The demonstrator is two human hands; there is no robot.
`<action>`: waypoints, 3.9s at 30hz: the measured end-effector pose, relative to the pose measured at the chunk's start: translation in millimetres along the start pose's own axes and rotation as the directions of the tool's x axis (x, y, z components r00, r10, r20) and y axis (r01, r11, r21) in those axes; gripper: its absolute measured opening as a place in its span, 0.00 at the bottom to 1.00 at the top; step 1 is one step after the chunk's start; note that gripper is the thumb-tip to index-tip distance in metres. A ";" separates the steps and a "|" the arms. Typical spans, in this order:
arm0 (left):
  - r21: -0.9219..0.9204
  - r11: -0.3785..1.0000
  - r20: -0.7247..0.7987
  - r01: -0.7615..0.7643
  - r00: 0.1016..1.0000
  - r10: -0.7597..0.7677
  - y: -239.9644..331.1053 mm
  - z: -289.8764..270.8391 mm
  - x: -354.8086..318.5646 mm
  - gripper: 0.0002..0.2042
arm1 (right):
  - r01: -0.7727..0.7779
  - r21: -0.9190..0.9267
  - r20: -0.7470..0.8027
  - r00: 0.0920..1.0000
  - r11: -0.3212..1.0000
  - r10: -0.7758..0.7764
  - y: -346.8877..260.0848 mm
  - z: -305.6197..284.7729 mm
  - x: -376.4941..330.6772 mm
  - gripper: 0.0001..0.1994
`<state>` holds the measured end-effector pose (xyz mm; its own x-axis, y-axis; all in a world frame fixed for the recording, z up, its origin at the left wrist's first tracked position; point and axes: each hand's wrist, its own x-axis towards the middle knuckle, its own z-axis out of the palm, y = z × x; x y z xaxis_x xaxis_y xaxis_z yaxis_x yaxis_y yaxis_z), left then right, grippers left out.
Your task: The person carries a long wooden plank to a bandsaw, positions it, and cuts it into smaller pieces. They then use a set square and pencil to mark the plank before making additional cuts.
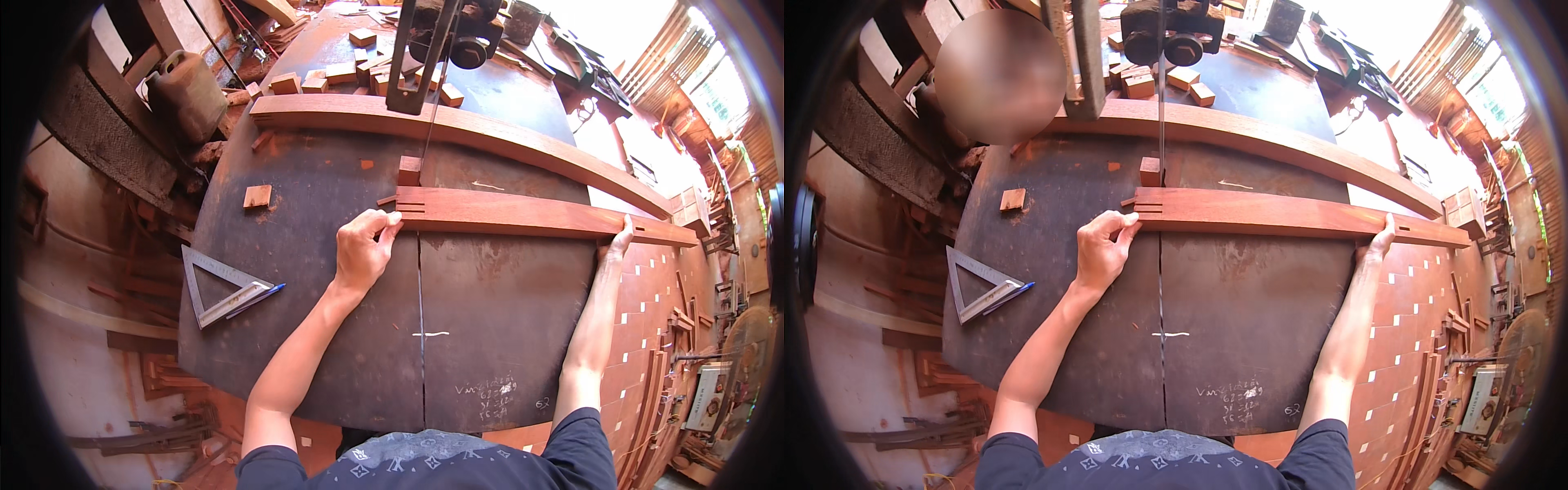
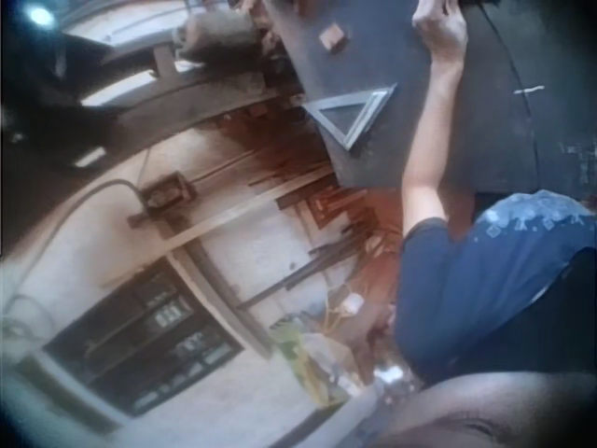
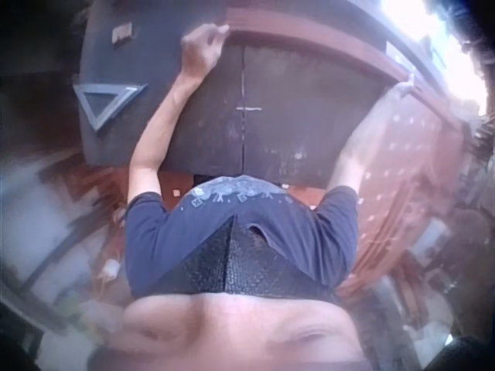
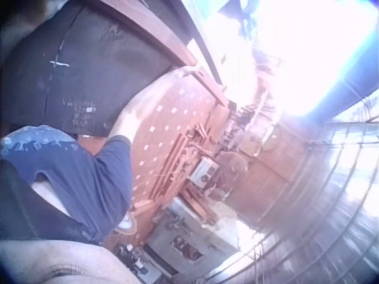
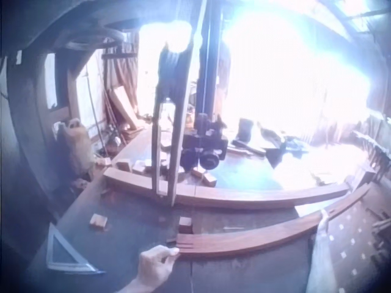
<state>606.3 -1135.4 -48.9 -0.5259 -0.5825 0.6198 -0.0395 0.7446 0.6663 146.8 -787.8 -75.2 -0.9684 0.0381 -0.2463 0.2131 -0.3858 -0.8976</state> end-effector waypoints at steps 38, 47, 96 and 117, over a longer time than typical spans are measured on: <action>-0.150 0.952 0.093 0.267 0.962 -0.255 -12.5 -0.3 10.8 0.04 | 0.099 -0.016 0.091 0.991 0.995 -0.098 6.4 -20.2 10.3 0.19; -0.161 0.951 0.084 0.262 0.964 -0.252 -12.3 1.9 12.1 0.05 | 0.115 -0.035 0.073 0.991 0.993 -0.112 6.6 -23.3 13.9 0.20; -0.130 0.953 0.087 0.275 0.960 -0.266 -17.9 2.9 9.7 0.05 | 0.113 -0.042 0.034 0.993 0.993 -0.111 6.5 -15.2 1.3 0.25; -0.123 0.967 0.041 0.225 0.974 -0.222 -18.3 3.1 9.1 0.05 | 0.079 -0.043 0.048 0.996 0.996 -0.077 6.9 -11.3 -3.9 0.25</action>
<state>599.6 -1153.2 -56.7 -0.5381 -0.7193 0.4393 -0.0523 0.5487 0.8344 153.4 -780.1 -84.5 -0.9871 0.0236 -0.1584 0.1410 -0.3413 -0.9293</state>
